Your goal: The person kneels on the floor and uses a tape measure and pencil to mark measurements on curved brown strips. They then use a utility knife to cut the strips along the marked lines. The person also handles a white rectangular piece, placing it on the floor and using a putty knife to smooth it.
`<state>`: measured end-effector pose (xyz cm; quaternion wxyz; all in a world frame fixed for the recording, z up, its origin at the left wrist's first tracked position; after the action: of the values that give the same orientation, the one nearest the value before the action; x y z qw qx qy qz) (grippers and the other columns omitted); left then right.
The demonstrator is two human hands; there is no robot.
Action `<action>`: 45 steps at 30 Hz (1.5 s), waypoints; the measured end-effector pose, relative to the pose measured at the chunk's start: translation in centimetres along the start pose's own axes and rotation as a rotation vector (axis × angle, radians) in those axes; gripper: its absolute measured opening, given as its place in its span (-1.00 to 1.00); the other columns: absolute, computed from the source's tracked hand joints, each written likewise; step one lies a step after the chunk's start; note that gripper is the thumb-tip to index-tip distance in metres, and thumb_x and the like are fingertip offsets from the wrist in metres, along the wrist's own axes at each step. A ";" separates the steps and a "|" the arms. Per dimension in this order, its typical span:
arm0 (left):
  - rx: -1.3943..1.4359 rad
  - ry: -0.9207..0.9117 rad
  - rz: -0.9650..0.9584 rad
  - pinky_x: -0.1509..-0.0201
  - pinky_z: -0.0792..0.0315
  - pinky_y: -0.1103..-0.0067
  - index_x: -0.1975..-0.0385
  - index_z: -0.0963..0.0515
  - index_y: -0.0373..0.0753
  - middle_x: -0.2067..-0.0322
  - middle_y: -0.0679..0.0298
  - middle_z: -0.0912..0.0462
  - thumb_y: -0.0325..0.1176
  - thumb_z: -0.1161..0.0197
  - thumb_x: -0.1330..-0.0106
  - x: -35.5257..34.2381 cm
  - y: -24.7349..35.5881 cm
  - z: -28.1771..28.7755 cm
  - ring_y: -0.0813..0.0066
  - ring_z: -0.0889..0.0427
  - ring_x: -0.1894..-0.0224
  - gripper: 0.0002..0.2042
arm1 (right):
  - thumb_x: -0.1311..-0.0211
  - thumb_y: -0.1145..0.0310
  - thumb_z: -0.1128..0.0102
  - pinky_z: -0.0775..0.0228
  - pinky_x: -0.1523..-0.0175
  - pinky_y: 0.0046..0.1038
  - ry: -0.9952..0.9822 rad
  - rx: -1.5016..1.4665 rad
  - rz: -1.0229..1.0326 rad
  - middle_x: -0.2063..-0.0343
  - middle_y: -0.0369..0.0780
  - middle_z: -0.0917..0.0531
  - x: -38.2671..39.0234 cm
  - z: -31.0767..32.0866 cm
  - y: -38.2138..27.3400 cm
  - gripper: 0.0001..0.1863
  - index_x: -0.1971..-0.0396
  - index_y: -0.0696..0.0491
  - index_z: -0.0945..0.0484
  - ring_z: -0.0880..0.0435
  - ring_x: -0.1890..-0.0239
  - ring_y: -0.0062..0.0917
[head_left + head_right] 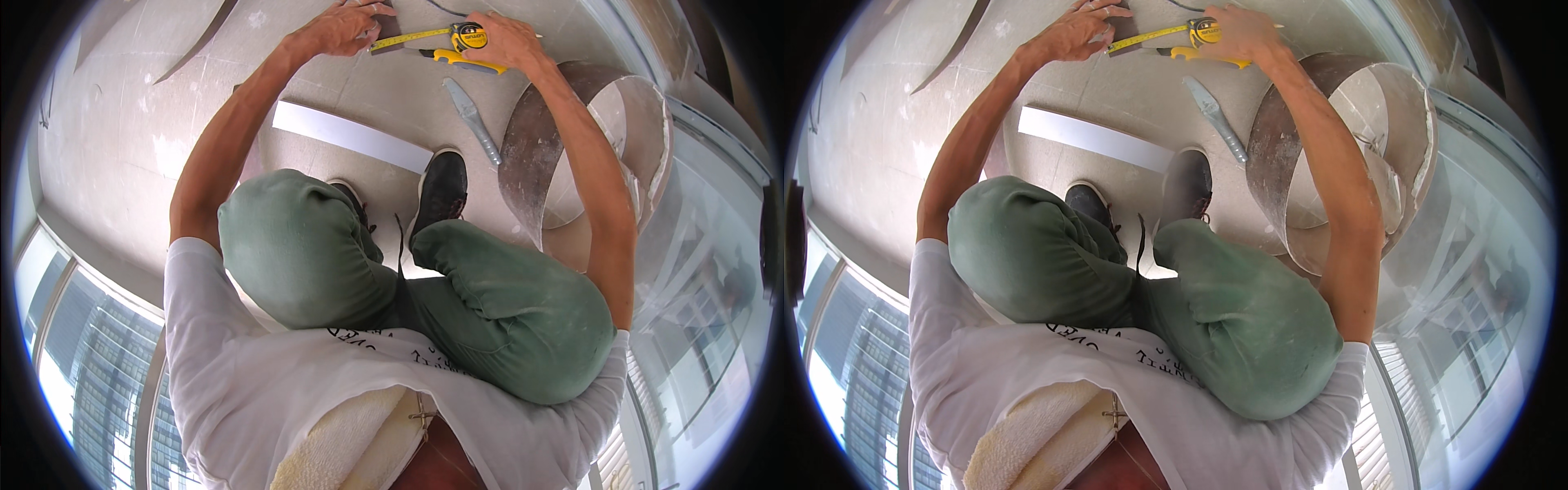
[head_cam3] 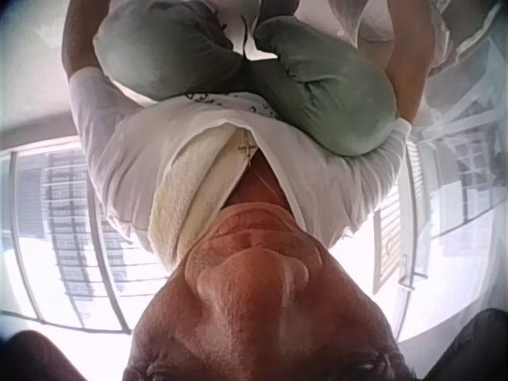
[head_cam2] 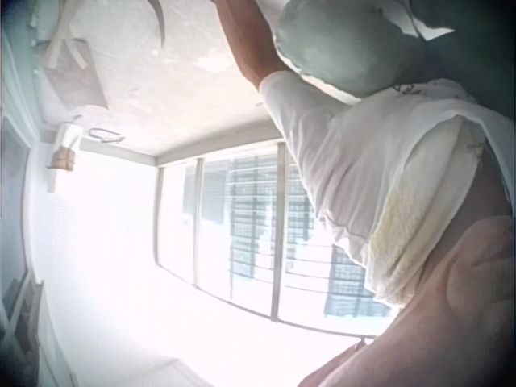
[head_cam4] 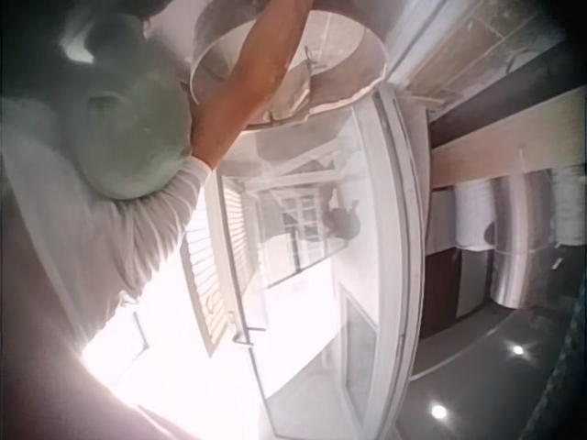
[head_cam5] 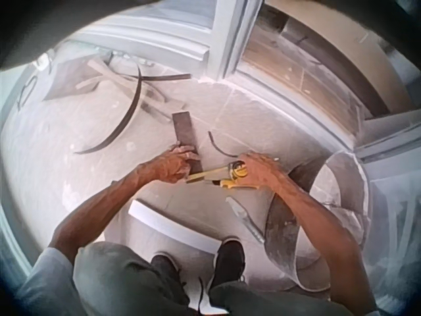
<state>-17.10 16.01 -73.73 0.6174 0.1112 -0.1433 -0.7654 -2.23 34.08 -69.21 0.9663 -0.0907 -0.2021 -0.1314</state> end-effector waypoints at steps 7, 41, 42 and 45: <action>-0.032 -0.060 0.045 -0.36 -0.19 -0.05 0.41 -0.61 -0.04 -0.28 0.39 -0.41 -0.18 -0.25 -0.22 -0.4 -0.4 -0.4 0.17 -0.31 -0.36 -0.88 | 0.03 -0.14 -0.43 -0.46 -0.17 -0.17 0.009 0.018 -0.003 0.05 -0.16 -0.66 -0.1 -0.2 0.3 -0.24 -0.18 -0.09 -0.50 -0.66 -0.04 -0.24; 0.233 0.202 -0.154 -0.44 -0.23 0.09 0.62 -0.46 -0.19 0.42 0.23 -0.59 -0.24 -0.12 -0.35 0.1 0.4 0.0 0.10 -0.49 -0.24 -0.72 | -0.37 0.06 -0.21 -0.37 0.25 -0.60 0.048 -1.085 0.040 0.48 -0.40 -0.62 -1.1 -3.0 -5.7 -0.66 0.26 0.07 -0.68 -0.51 0.39 -0.75; 0.226 0.195 -0.150 -0.43 -0.23 0.09 0.61 -0.45 -0.20 0.44 0.22 -0.57 -0.24 -0.11 -0.37 0.0 0.3 -0.1 0.09 -0.49 -0.24 -0.70 | -0.32 0.07 -0.25 -0.34 0.28 -0.62 0.040 -1.098 0.030 0.51 -0.45 -0.58 -1.1 -3.3 -5.8 -0.67 0.28 0.06 -0.69 -0.48 0.42 -0.78; 0.265 0.217 -0.163 -0.44 -0.22 0.09 0.61 -0.48 -0.20 0.43 0.23 -0.60 -0.25 -0.11 -0.37 0.1 0.2 -0.2 0.09 -0.49 -0.24 -0.71 | -0.31 0.12 -0.27 -0.32 0.30 -0.60 0.151 -1.096 0.168 0.52 -0.44 -0.57 -1.1 -2.7 -6.8 -0.71 0.29 0.07 -0.69 -0.46 0.43 -0.77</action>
<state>-16.90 15.86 -73.85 0.5453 0.2845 -0.1660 -0.7708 -4.15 27.24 -71.24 0.7968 -0.5858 -0.0267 -0.1461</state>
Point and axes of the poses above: each hand's wrist, its own x-axis away from the middle knuckle, its own z-axis out of the back of the hand, y = z × x, the point moved 8 cm from there along -x, towards the middle knuckle
